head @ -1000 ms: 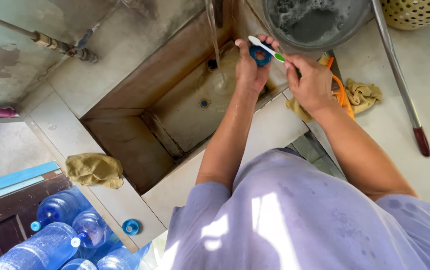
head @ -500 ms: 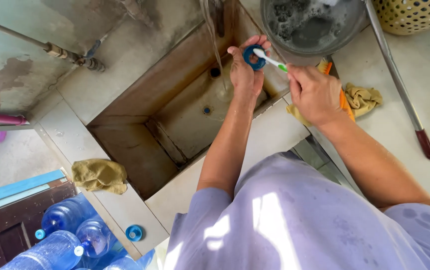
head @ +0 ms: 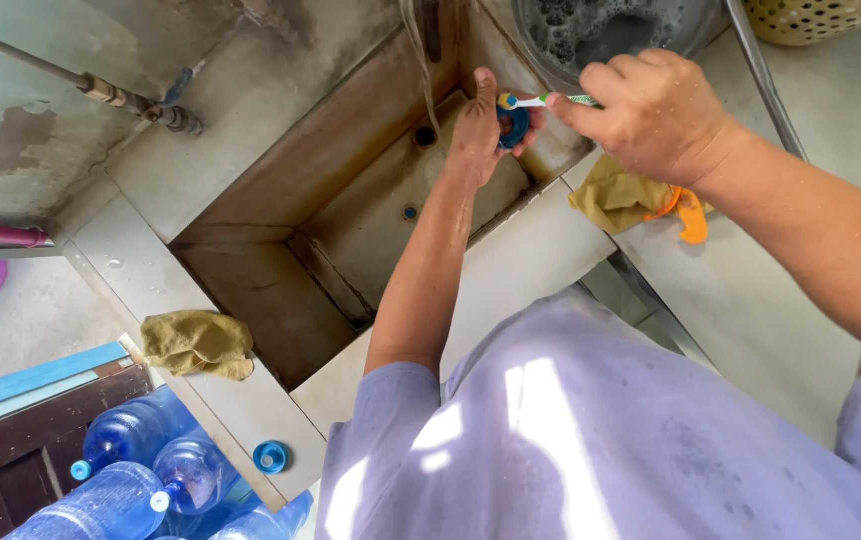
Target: Cleaning water jug caps and the interior of a large blue water jug using brushes and water.
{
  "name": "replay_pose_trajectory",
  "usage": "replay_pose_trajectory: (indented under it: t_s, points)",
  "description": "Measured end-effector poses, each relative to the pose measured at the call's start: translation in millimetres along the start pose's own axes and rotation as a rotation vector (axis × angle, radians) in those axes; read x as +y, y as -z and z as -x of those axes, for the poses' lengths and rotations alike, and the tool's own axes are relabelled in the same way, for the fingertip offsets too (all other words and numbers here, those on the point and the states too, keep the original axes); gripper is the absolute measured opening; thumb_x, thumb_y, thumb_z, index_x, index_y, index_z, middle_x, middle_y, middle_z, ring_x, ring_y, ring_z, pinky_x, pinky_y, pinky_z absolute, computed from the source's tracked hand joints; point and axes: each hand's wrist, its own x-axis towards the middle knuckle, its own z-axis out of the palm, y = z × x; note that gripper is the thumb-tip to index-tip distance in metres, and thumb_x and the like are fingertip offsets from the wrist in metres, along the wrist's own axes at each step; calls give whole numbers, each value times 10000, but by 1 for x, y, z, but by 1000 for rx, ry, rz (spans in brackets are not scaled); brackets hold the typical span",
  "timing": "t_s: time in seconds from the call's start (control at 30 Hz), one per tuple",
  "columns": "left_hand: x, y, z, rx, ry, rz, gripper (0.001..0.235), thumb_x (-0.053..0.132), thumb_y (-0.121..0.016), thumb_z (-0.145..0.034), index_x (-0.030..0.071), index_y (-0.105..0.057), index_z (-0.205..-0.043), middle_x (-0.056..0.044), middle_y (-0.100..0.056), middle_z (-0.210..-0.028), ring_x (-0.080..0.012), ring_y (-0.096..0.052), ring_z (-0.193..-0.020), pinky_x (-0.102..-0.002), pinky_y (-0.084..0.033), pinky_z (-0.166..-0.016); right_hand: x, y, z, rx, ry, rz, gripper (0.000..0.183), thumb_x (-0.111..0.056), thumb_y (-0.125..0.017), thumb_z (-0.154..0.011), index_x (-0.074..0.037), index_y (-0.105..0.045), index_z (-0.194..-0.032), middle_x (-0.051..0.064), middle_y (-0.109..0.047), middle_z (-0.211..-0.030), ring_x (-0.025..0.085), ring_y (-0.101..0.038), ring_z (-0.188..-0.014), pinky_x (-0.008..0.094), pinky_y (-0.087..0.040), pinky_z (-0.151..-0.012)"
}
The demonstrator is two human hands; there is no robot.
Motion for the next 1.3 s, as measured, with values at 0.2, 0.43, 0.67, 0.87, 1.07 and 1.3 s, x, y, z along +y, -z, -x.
replay_pose_trajectory:
  t_s: [0.2, 0.43, 0.67, 0.87, 1.07, 1.3]
  points:
    - [3, 13, -8, 34, -170, -237, 821, 674, -308, -1000, -25, -729, -907, -101, -722, -695, -130, -606, -495, -281, -417, -393, -7, -9, 12, -271, -139, 134, 283, -200, -659, -944, -262, -774, -1194, -13, -565, -775, 159, -616, -615, 308, -488, -526]
    - [-3, 9, -15, 134, -270, -237, 694, 614, -357, -998, 13, -700, -948, -90, -744, -715, -132, -632, -519, -282, -464, -419, -19, -1, -4, -203, -147, 109, 298, -187, -658, -975, -196, -781, -1246, 22, -600, -784, 199, -651, -643, 338, -513, -564]
    - [6, 1, -14, 160, -515, -94, 656, 586, -396, -1048, 16, -717, -999, -96, -746, -835, -162, -702, -708, -315, -590, -649, -52, -29, 18, -410, -554, -356, 208, -228, -619, -975, -219, -790, -1094, 92, -756, -867, 322, -706, -734, 460, -545, -637]
    - [15, 24, -24, 53, -472, 355, 508, 529, -427, -1072, 69, -639, -1103, -120, -718, -1090, -225, -708, -958, -410, -607, -818, -45, -3, 12, -323, -898, -764, 209, -238, -636, -1023, -170, -754, -1181, 121, -742, -856, 306, -664, -711, 405, -517, -650]
    - [-22, 19, -52, -151, -472, 610, 486, 484, -419, -1108, 41, -597, -1200, -176, -673, -1287, -307, -696, -1091, -442, -583, -925, -63, -80, 24, -13, -947, -865, 131, -141, -623, -1056, -74, -720, -1113, 149, -725, -912, 215, -698, -774, 347, -536, -711]
    - [-17, -1, -38, -83, -619, 545, 569, 462, -379, -1131, -47, -588, -1279, -241, -675, -1270, -326, -709, -1040, -443, -581, -929, -79, -82, 8, 147, -941, -795, 142, -170, -633, -1109, -49, -699, -1073, 172, -705, -894, 315, -697, -766, 378, -536, -684]
